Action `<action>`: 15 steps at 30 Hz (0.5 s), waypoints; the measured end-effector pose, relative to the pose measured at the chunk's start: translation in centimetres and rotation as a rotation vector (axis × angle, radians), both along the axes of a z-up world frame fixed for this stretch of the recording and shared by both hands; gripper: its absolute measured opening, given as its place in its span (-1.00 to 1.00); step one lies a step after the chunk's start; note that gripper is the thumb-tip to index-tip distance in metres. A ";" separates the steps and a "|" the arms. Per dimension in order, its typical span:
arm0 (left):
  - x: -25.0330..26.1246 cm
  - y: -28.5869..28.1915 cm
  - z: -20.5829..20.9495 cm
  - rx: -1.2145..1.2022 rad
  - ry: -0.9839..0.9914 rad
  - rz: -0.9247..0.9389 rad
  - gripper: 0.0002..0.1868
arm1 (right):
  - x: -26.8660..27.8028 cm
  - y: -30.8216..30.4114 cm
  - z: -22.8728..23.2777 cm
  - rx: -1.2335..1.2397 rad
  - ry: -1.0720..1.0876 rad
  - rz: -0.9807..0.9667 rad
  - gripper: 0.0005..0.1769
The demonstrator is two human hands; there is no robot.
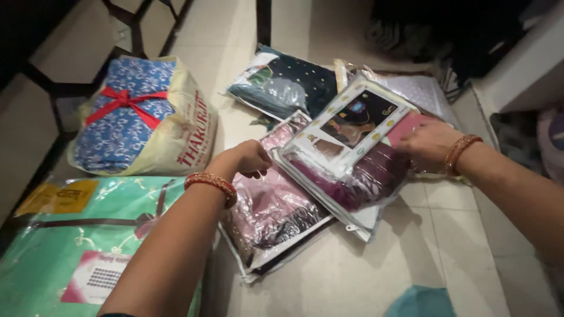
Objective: The person sorts through packaged clothing items on the floor, removing pieces of fabric from plastic sleeves and grouping them together.
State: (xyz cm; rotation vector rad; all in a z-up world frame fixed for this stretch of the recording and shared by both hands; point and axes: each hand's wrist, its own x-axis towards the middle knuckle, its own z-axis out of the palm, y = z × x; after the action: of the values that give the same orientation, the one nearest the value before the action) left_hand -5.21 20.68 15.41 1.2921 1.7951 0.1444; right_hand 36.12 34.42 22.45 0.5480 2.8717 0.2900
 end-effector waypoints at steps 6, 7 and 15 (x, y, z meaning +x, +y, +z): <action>5.2 1.2 -3.9 0.126 -0.023 -0.131 -0.75 | -4.2 -5.3 -0.9 -0.083 0.266 0.177 -0.73; 5.5 1.2 -4.2 0.176 -0.045 -0.070 -0.78 | -5.5 -6.6 -1.1 -0.123 0.263 0.200 -0.72; 7.2 -0.2 -3.1 0.063 0.128 -0.184 -0.76 | -9.8 -8.7 -4.2 -0.276 0.104 0.314 -0.61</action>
State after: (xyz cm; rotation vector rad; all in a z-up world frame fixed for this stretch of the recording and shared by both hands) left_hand 2.03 20.50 12.32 1.5335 1.7790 0.0169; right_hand 26.29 25.77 18.25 0.0636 3.0206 -0.0945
